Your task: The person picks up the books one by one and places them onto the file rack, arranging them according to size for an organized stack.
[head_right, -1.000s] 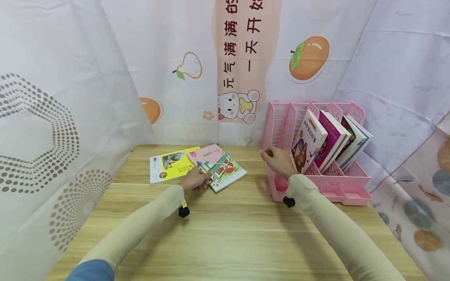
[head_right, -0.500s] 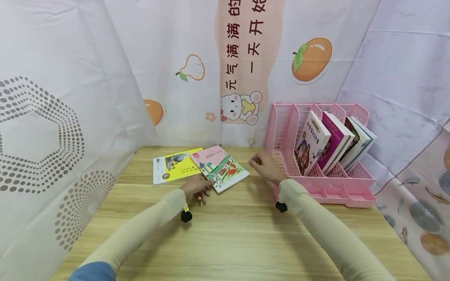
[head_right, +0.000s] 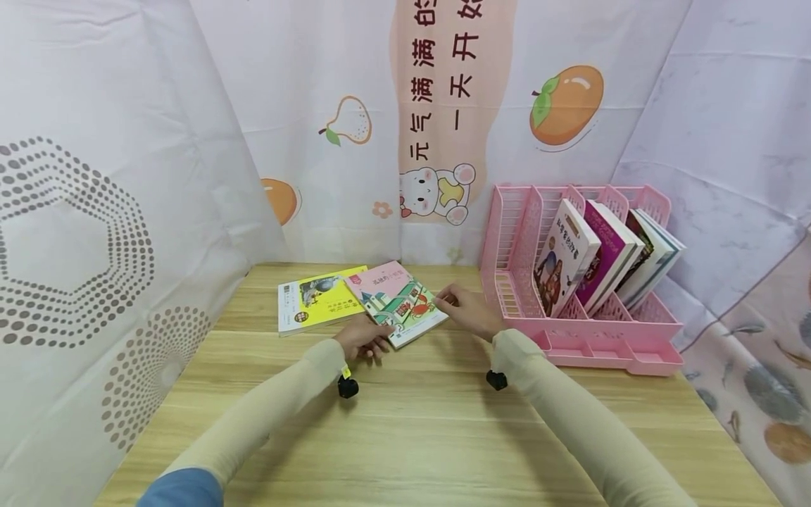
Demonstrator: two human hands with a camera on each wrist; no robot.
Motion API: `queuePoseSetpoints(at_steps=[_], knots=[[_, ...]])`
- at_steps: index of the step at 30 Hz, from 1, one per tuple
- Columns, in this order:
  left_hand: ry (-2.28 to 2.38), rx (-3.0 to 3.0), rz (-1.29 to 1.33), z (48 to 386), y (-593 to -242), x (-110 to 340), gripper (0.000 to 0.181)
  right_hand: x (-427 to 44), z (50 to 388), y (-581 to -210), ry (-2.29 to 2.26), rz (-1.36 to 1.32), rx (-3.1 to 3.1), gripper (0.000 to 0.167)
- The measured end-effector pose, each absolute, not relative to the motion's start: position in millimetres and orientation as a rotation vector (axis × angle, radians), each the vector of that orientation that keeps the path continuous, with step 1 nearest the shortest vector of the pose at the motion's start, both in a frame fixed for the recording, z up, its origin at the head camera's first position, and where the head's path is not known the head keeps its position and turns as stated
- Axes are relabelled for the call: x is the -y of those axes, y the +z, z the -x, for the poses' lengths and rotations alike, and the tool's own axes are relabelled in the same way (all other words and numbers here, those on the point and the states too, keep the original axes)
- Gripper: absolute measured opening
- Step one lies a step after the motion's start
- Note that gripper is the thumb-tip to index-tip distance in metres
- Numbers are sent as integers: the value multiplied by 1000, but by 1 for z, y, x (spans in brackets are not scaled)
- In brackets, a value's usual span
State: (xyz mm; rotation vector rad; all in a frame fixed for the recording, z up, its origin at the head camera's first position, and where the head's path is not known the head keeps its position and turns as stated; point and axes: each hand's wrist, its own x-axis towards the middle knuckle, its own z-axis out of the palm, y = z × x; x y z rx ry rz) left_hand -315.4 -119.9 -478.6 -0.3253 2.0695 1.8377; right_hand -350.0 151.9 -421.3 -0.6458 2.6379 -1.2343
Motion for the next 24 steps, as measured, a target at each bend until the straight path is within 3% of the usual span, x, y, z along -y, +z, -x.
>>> queuePoseSetpoints(at_steps=[10, 24], knots=[[1899, -1980, 329, 317, -481, 119, 20, -143, 348, -431, -1196, 681, -2610, 34], [2166, -1697, 192, 311, -482, 120, 40, -142, 353, -449, -1024, 643, -2802, 27]])
